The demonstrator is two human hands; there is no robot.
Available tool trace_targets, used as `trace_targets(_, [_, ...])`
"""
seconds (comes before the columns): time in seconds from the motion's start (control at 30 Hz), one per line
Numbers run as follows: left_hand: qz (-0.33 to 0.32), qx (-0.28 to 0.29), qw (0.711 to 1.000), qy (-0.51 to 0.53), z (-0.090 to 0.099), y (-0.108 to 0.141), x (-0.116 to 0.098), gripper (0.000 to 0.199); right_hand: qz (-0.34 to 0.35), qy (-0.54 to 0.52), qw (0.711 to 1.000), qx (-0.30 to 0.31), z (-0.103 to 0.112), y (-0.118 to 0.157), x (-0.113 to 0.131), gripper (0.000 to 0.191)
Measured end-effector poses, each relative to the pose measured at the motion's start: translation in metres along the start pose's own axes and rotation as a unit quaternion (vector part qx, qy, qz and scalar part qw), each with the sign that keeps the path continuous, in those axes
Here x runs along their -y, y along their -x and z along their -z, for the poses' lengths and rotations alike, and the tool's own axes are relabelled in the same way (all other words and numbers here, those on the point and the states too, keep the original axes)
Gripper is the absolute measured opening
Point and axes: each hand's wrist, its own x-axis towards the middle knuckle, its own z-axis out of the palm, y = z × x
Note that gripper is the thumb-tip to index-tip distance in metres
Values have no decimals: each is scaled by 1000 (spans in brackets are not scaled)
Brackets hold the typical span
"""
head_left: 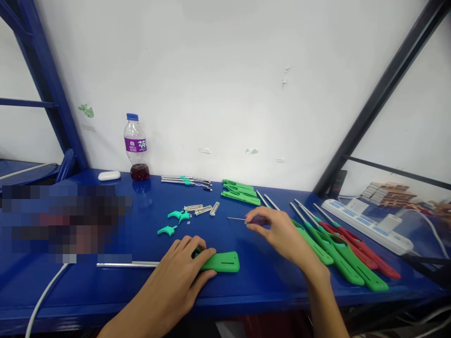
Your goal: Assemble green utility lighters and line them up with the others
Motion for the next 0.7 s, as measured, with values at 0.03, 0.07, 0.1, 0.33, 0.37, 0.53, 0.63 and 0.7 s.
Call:
trace_targets(0.03, [-8,-3,1000,-9,-2,0,0,25,-1,6,1000,23,-4,-2,-4,11])
trace_targets(0.07, [-20,-6,1000,-21,-4,0,0,27,-1,10,999,46,-8,-3,-7,13])
trace_targets(0.1, [-36,-11,999,-37,-6,0,0,29,2,11,998,67,-11,-4,-8,15])
trace_targets(0.33, [-125,-136,966,-179,0,-3,-5,23,-2,-32,993,112,-2,10,28,26])
trace_targets(0.37, [-136,-166,958,-193,6,-2,-5,22,-5,-44,990,132,-1,13,37,27])
trace_targets(0.53, [-144,-244,932,-225,38,2,-2,25,-31,-88,971,221,-8,18,68,23])
trace_targets(0.63, [-128,-255,935,-212,44,5,2,28,-17,-140,968,205,-14,15,72,22])
trace_targets(0.7, [-76,-244,947,-195,44,7,6,37,2,-131,976,175,-14,13,70,20])
